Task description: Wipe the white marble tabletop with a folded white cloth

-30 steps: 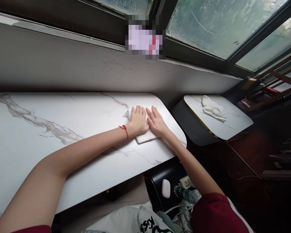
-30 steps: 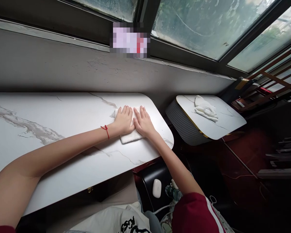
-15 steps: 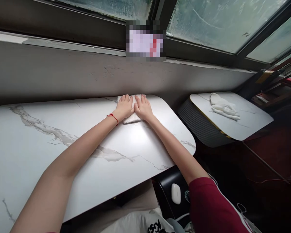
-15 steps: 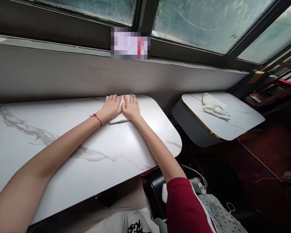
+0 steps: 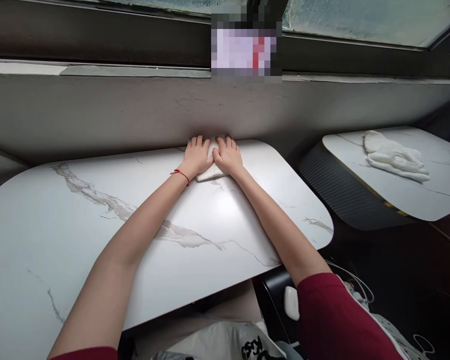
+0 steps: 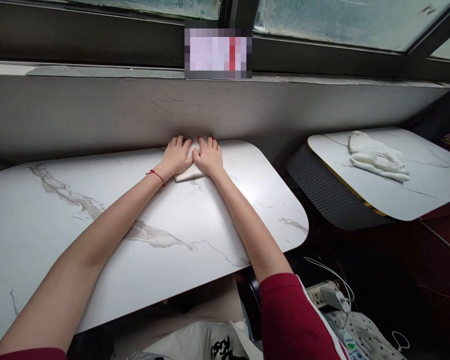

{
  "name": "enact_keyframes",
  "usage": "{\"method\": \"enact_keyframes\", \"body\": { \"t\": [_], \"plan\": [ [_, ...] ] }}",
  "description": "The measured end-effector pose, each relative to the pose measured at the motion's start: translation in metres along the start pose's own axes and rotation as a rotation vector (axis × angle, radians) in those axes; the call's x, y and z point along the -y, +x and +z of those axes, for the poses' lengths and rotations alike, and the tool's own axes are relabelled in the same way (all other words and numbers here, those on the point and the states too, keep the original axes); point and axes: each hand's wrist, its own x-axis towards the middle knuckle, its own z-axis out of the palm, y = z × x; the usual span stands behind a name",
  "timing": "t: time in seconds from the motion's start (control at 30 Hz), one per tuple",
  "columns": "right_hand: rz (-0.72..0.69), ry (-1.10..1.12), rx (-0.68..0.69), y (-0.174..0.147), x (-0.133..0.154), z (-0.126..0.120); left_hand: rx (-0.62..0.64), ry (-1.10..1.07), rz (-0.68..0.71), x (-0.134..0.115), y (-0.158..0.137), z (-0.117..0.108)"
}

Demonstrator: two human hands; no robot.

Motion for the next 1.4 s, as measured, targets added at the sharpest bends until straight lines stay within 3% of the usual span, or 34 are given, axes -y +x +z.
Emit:
{"method": "enact_keyframes", "body": {
  "t": [0.63, 0.83, 1.07, 1.4],
  "plan": [
    [0.021, 0.017, 0.066, -0.003, 0.0, -0.008, 0.001, -0.026, -0.02, -0.004, -0.004, -0.003],
    [-0.031, 0.005, 0.081, -0.01, -0.004, -0.008, -0.012, -0.027, -0.036, -0.009, -0.017, -0.006],
    [-0.197, 0.024, 0.112, -0.043, -0.015, -0.014, -0.025, -0.021, -0.112, -0.032, -0.059, -0.011],
    [-0.33, 0.072, 0.13, -0.137, -0.02, -0.047, 0.09, 0.044, -0.105, -0.085, -0.143, -0.039]
  ]
}}
